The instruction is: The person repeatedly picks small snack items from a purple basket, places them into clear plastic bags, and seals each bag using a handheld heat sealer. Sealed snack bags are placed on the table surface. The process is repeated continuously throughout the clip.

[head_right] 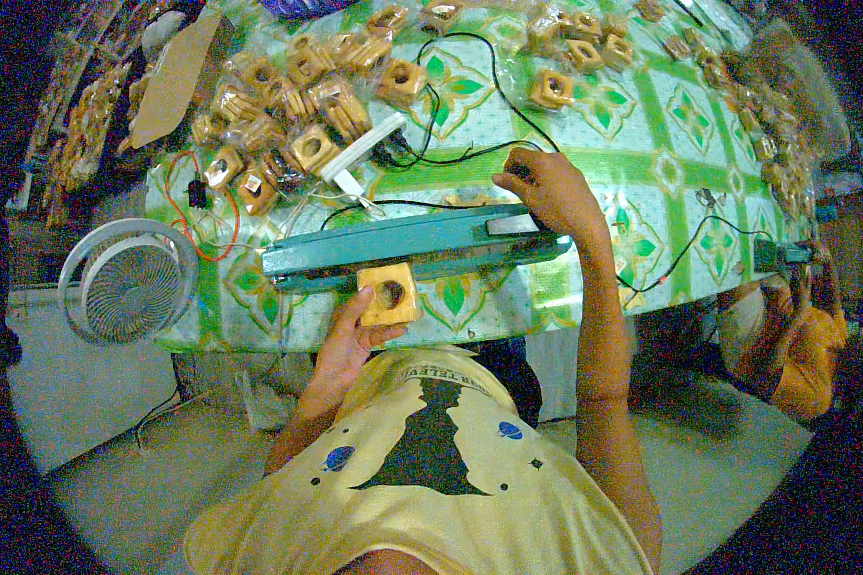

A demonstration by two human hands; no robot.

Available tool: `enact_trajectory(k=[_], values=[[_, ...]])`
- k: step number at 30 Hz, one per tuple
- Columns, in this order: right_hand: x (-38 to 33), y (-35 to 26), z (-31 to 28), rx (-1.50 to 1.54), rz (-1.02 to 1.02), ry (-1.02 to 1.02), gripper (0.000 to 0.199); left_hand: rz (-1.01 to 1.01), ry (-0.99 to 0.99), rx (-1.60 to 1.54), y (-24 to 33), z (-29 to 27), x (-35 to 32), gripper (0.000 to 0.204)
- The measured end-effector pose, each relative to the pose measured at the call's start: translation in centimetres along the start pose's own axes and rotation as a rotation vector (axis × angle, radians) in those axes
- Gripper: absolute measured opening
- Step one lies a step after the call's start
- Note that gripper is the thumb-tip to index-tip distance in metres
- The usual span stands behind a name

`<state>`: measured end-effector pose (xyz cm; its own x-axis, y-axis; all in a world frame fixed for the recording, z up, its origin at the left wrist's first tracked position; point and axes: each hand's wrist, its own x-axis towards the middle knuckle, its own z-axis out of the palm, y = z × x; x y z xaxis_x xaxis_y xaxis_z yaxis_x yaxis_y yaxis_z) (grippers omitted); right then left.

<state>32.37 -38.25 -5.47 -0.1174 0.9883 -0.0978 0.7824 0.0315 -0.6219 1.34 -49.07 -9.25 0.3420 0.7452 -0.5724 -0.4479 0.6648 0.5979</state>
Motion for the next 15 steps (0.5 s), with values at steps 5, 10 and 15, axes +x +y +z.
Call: enact_trajectory(k=[5, 10, 15], values=[[0.10, -0.15, 0.21, -0.024, 0.061, -0.042, 0.032, -0.010, 0.016, -0.019, 0.04, 0.13, -0.18, 0.042], [0.02, -0.41, 0.03, -0.035, 0.108, -0.051, 0.030, -0.052, 0.038, -0.015, 0.38, 0.32, -0.30, 0.044], [-0.06, -0.79, -0.05, -0.050, 0.121, -0.028, 0.028, -0.049, 0.029, 0.052, 0.76, 0.53, -0.41, 0.046]])
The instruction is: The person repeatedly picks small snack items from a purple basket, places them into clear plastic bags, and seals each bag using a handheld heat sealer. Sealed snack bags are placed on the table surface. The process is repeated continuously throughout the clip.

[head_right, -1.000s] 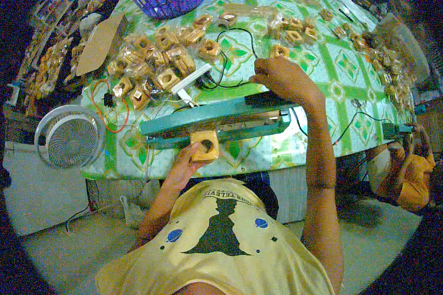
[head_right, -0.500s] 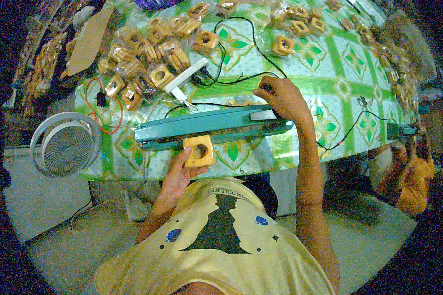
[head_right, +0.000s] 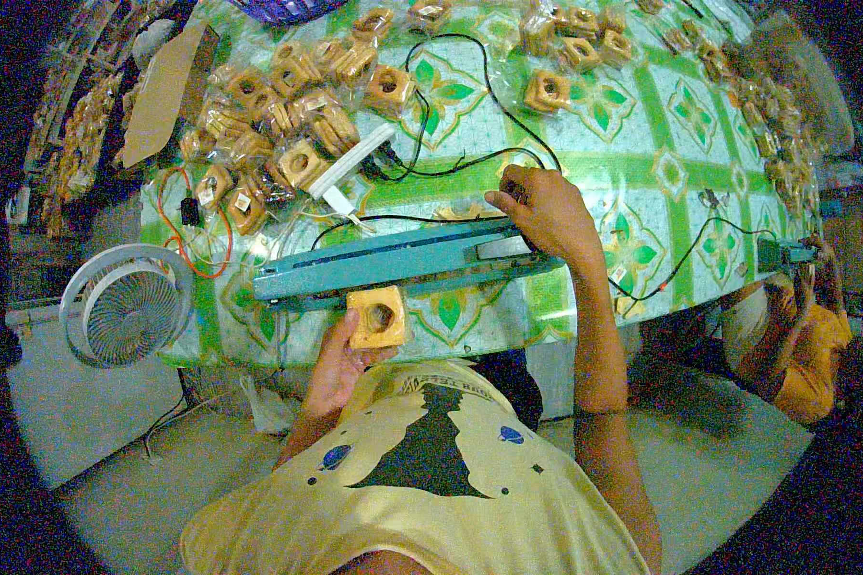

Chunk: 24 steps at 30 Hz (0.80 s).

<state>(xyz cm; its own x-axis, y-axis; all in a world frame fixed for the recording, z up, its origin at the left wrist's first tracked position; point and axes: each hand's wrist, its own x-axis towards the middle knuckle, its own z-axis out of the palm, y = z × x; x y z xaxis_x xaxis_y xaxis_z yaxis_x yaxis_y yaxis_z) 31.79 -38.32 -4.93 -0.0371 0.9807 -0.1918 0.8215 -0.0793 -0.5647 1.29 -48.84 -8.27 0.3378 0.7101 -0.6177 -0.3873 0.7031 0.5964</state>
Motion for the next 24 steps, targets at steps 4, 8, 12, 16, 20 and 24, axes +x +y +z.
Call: enact_trajectory(k=[4, 8, 12, 16, 20, 24], values=[[-0.1, -0.1, 0.1, -0.010, -0.012, 0.035, 0.027, 0.003, -0.004, -0.005, -0.1, -0.1, -0.1, 0.047], [-0.1, 0.0, 0.1, -0.024, -0.030, 0.059, 0.026, 0.009, -0.014, -0.019, -0.4, -0.6, 0.2, 0.047], [-0.3, 0.1, 0.2, -0.048, -0.044, 0.106, 0.025, 0.021, -0.041, 0.096, -0.6, -0.9, 0.6, 0.052], [-0.6, 0.1, 0.3, -0.080, -0.055, 0.214, 0.030, 0.076, -0.031, 0.030, -0.8, -0.9, 0.8, 0.050], [-1.5, -1.1, 0.4, -0.018, -0.129, 0.425, 0.022, 0.118, -0.026, -0.042, -1.4, -1.1, 0.9, 0.046], [-3.2, -4.4, -0.7, 0.049, -0.303, 0.648, 0.009, 0.136, -0.067, 0.039, -1.8, -1.7, 1.0, 0.044]])
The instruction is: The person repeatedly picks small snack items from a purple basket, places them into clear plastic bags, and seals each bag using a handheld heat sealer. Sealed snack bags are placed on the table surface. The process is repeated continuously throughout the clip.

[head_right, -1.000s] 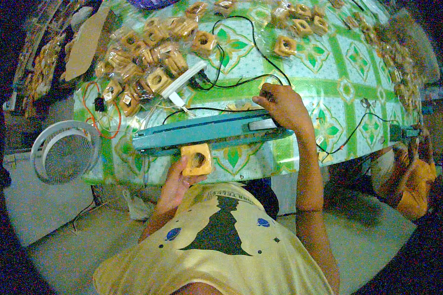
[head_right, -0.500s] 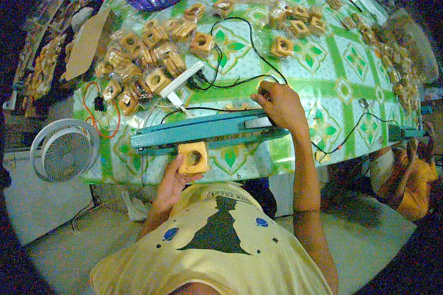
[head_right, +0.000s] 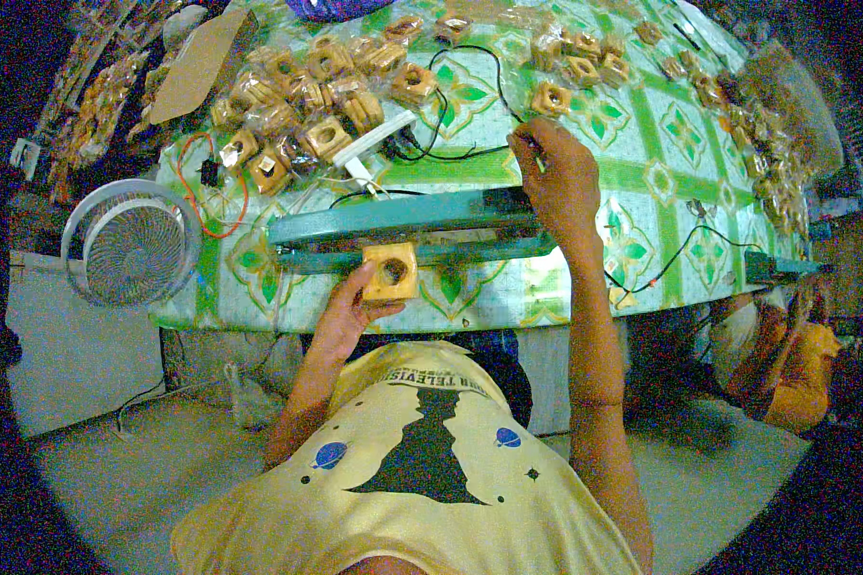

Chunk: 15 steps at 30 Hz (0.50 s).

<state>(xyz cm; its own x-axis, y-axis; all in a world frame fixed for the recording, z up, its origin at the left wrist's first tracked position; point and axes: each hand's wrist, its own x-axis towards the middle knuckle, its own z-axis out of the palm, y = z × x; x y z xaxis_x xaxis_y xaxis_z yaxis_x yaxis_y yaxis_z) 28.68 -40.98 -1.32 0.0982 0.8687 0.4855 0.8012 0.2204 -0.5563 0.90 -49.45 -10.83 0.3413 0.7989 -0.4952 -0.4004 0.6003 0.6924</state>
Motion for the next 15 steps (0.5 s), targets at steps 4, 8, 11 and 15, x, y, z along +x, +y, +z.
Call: enact_trajectory(k=[4, 8, 11, 15], values=[[-0.3, -4.6, -2.4, 0.193, -0.121, 0.017, 0.007, -0.008, -0.030, 0.012, -0.3, -0.1, -0.6, 0.044], [-3.2, -7.9, -2.1, 0.317, -0.271, -0.140, 0.011, -0.069, -0.065, 0.085, 0.2, 0.2, -2.0, 0.044], [-6.5, -8.6, -1.0, 0.349, -0.117, -0.294, 0.022, -0.083, -0.129, 0.151, 0.6, 0.6, -2.9, 0.044], [-9.4, -7.7, 0.0, 0.431, 0.138, -0.336, 0.035, -0.137, -0.277, 0.051, 0.5, 1.2, -3.5, 0.048]])
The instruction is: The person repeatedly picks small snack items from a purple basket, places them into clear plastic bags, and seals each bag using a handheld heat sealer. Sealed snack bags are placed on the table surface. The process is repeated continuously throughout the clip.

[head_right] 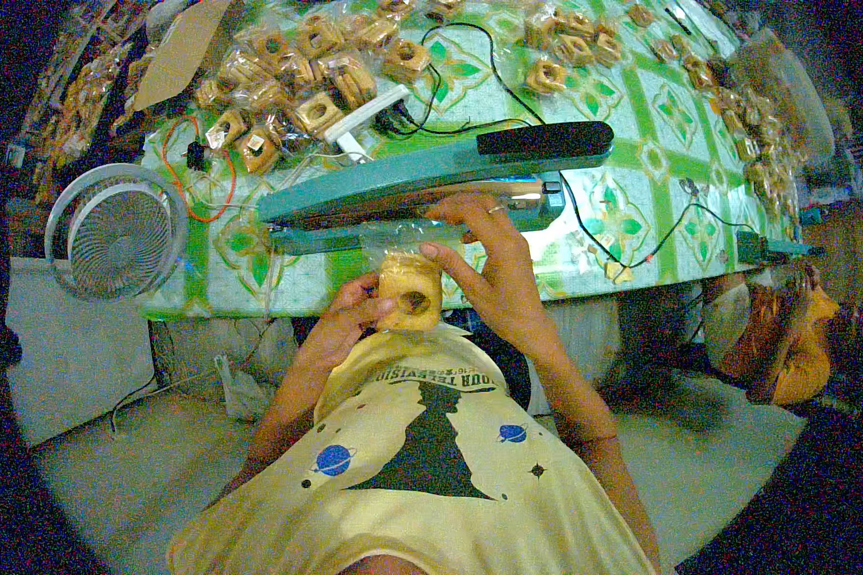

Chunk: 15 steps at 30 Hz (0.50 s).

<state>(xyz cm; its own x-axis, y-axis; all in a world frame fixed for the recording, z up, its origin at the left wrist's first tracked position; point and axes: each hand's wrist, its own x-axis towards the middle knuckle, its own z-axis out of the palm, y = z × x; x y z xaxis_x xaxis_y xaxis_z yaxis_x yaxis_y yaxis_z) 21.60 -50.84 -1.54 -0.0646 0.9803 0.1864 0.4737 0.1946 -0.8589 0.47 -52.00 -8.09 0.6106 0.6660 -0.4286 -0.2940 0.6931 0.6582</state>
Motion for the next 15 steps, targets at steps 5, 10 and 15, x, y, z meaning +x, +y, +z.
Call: enact_trajectory(k=[5, 10, 15], values=[[-1.5, 0.4, 0.2, -0.043, -0.021, 0.152, 0.023, -0.068, -0.040, -0.017, -0.1, 0.8, -0.2, 0.052], [-1.6, 0.6, 0.0, -0.142, -0.046, 0.080, 0.015, -0.049, -0.052, -0.009, 0.0, 1.4, -0.5, 0.058], [-1.6, 0.9, 0.4, -0.073, -0.051, 0.008, 0.009, -0.027, -0.082, 0.006, 0.1, 1.2, -0.5, 0.064]])
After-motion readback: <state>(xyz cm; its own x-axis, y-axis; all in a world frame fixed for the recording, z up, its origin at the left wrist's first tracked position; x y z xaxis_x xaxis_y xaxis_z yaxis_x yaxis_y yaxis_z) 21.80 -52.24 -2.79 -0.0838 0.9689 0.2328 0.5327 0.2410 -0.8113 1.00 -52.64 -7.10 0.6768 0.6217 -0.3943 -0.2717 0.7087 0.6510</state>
